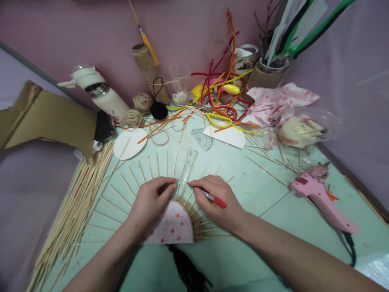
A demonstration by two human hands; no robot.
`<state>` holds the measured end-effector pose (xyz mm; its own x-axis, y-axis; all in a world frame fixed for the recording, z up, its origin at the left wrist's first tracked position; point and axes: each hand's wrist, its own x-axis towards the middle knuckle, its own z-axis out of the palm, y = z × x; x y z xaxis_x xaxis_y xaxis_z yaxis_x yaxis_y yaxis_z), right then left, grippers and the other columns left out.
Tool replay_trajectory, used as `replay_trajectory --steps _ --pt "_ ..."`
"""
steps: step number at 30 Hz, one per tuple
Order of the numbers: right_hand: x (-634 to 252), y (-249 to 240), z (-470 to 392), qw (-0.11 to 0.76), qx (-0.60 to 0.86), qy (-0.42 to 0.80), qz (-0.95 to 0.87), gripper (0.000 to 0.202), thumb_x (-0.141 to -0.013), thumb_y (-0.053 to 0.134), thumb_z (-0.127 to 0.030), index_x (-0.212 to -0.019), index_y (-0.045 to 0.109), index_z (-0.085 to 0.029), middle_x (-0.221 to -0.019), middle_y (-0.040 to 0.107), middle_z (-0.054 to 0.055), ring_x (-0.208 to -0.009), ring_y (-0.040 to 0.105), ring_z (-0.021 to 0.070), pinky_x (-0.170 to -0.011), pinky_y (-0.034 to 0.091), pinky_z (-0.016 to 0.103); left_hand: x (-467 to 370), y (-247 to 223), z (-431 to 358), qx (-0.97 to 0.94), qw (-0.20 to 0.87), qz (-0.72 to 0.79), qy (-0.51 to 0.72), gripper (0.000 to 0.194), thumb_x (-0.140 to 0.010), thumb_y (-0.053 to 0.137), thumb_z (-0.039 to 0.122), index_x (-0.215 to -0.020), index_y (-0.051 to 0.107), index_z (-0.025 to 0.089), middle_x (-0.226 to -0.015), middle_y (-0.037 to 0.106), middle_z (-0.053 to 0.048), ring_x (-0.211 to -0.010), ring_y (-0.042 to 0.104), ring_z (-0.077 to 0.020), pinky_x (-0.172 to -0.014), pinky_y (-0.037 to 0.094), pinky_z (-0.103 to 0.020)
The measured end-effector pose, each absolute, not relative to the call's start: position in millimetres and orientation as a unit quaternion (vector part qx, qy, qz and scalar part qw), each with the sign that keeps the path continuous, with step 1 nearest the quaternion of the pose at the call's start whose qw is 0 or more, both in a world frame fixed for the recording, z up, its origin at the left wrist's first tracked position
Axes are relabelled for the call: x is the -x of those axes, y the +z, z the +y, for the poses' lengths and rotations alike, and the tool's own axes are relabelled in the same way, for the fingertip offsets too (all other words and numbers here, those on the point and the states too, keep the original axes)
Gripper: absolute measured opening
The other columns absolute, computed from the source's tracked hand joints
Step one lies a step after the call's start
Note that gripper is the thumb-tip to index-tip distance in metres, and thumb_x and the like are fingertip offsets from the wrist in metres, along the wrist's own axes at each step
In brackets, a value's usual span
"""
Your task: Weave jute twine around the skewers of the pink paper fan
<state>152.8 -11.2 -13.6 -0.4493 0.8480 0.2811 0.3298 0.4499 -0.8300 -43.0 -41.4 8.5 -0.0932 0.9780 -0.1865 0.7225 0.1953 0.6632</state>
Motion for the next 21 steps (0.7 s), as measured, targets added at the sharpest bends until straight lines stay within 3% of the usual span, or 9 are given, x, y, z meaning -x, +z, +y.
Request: replay_trajectory --steps 6,12,17,21 --pt "-153 -11 -11 0.362 0.392 0.358 -0.767 0.021 -0.086 0.052 -0.016 -0.093 0.072 -0.02 -0.079 0.073 0.004 -0.073 0.067 0.0175 -0.068 0.053 0.032 44 7 -41 -0.601 0.303 0.709 0.21 0.02 -0.085 0.055 0.028 -0.092 0.073 0.022 -0.091 0.074 -0.003 -0.084 0.066 -0.0193 -0.076 0.048 -0.032" --pt "-159 -3 -11 0.451 0.429 0.342 -0.704 0.023 -0.085 0.05 -0.019 -0.084 0.073 -0.021 -0.071 0.071 0.003 -0.064 0.065 0.0166 -0.061 0.053 0.03 43 7 -43 -0.591 0.308 0.711 0.227 0.02 -0.084 0.056 0.028 -0.091 0.074 0.022 -0.091 0.075 -0.003 -0.083 0.067 -0.0194 -0.076 0.049 -0.032" --pt "-168 -2 -8 0.471 0.48 0.383 -0.633 0.021 -0.088 0.051 -0.021 -0.087 0.072 -0.021 -0.076 0.071 0.003 -0.068 0.066 0.0165 -0.063 0.053 0.029 47 9 -41 -0.488 0.355 0.728 0.326 0.024 -0.081 0.061 0.035 -0.094 0.074 0.019 -0.084 0.074 -0.004 -0.073 0.066 -0.0174 -0.068 0.052 -0.029" --pt "-171 -5 -7 0.503 0.468 0.406 -0.602 0.022 -0.09 0.051 -0.023 -0.089 0.073 -0.023 -0.08 0.071 0.002 -0.069 0.065 0.016 -0.067 0.053 0.03 55 17 -41 -0.432 0.335 0.738 0.396 0.03 -0.079 0.065 0.04 -0.097 0.073 0.018 -0.082 0.073 -0.004 -0.069 0.064 -0.0156 -0.063 0.052 -0.027"
